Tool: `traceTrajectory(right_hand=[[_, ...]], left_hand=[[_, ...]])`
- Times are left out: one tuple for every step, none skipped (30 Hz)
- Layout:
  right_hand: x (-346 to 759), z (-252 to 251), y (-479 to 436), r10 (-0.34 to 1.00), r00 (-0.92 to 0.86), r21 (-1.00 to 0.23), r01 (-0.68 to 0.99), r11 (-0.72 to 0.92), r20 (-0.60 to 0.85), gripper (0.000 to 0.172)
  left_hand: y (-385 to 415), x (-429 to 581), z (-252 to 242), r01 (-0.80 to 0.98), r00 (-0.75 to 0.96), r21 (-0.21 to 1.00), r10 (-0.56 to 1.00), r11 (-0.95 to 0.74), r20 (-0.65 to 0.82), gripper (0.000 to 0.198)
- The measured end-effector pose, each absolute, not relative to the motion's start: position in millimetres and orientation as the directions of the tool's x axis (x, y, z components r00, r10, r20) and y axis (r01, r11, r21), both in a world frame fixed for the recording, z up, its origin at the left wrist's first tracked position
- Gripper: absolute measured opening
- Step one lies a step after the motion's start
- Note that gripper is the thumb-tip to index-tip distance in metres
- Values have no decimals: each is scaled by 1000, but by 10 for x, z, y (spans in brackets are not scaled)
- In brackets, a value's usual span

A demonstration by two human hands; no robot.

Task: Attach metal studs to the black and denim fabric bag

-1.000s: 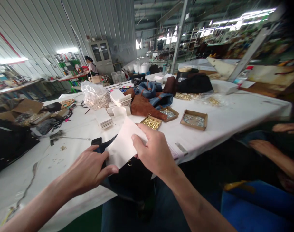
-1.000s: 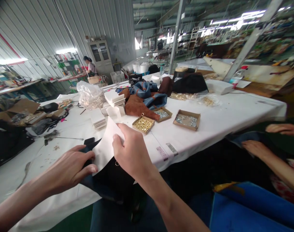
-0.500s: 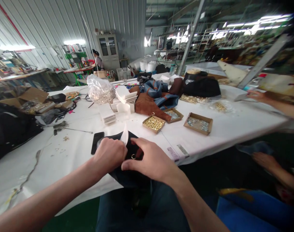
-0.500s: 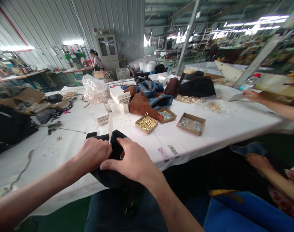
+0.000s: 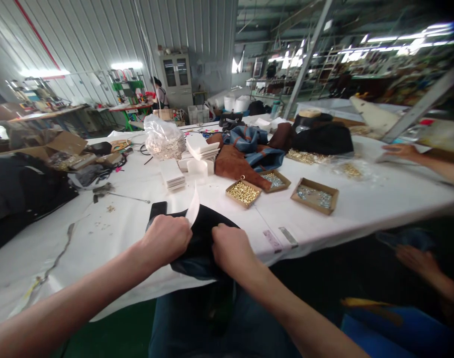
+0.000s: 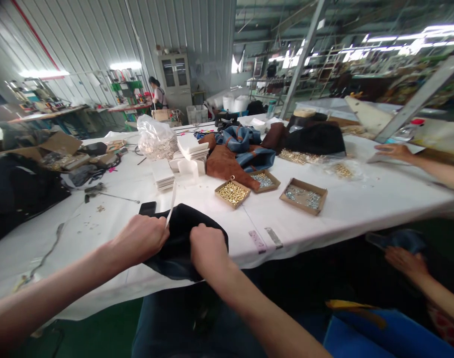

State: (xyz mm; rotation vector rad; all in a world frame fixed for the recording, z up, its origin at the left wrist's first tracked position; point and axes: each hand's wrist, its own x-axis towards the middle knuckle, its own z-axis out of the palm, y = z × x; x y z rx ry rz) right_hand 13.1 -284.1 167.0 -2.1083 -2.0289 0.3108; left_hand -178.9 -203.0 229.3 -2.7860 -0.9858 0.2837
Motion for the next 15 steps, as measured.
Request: traceTrajectory(right_hand=[[315, 1693, -2834, 990, 139, -411, 904, -117, 24, 24], [488, 1700, -2824, 971, 234, -583, 795, -169, 38, 22], [641, 1693, -2815, 949, 314, -764, 617, -189, 19, 21], [763, 1673, -2809, 927, 374, -902, 393, -179, -21, 23], [850, 1647, -2809, 908, 413, -975, 167, -149, -68, 27], [900, 1620, -2818, 893, 437, -994, -21, -106, -105, 33], [915, 1595, -2835, 885, 450, -987, -147, -64, -124, 38], [901, 1575, -2860, 884, 452, -977, -211, -29, -123, 42], [866, 1563, -2892, 889, 445, -974, -226, -3, -106, 43], [817, 1557, -2927, 896, 437, -978, -210, 17, -79, 43], [764, 1556, -2965, 901, 432, -984, -174, 39, -41, 42], [713, 1559, -3002, 903, 429, -990, -125, 65, 5, 41], [669, 1565, -3039, 901, 431, -994, -66, 91, 54, 40], [636, 1573, -3073, 896, 433, -993, -6, 114, 100, 39], [614, 1582, -3103, 890, 434, -990, 49, 129, 137, 37]], left_hand=[[-2031, -1822, 2283, 616, 754, -215, 646, -758, -117, 41], [-2034, -1844, 2273, 630, 745, -204, 658, -749, -114, 42], [-2041, -1855, 2262, 643, 736, -191, 667, -742, -114, 42], [-2050, -1852, 2254, 649, 732, -176, 671, -740, -118, 43], [-2064, -1836, 2246, 651, 732, -160, 669, -742, -126, 43], [-2082, -1807, 2237, 646, 737, -144, 661, -750, -137, 42], [-2103, -1767, 2226, 636, 746, -125, 648, -762, -152, 40], [-2127, -1717, 2209, 624, 756, -105, 632, -775, -172, 39], [-2151, -1660, 2183, 612, 763, -83, 615, -786, -198, 37], [-2172, -1598, 2145, 605, 765, -62, 601, -794, -230, 33], [-2186, -1533, 2094, 603, 761, -41, 590, -796, -269, 28], [-2190, -1466, 2031, 606, 751, -20, 580, -795, -316, 20], [-2185, -1399, 1956, 614, 733, -1, 571, -789, -369, 8], [-2169, -1332, 1871, 625, 712, 18, 561, -780, -422, 7], [-2146, -1266, 1781, 639, 694, 40, 553, -768, -461, 20]])
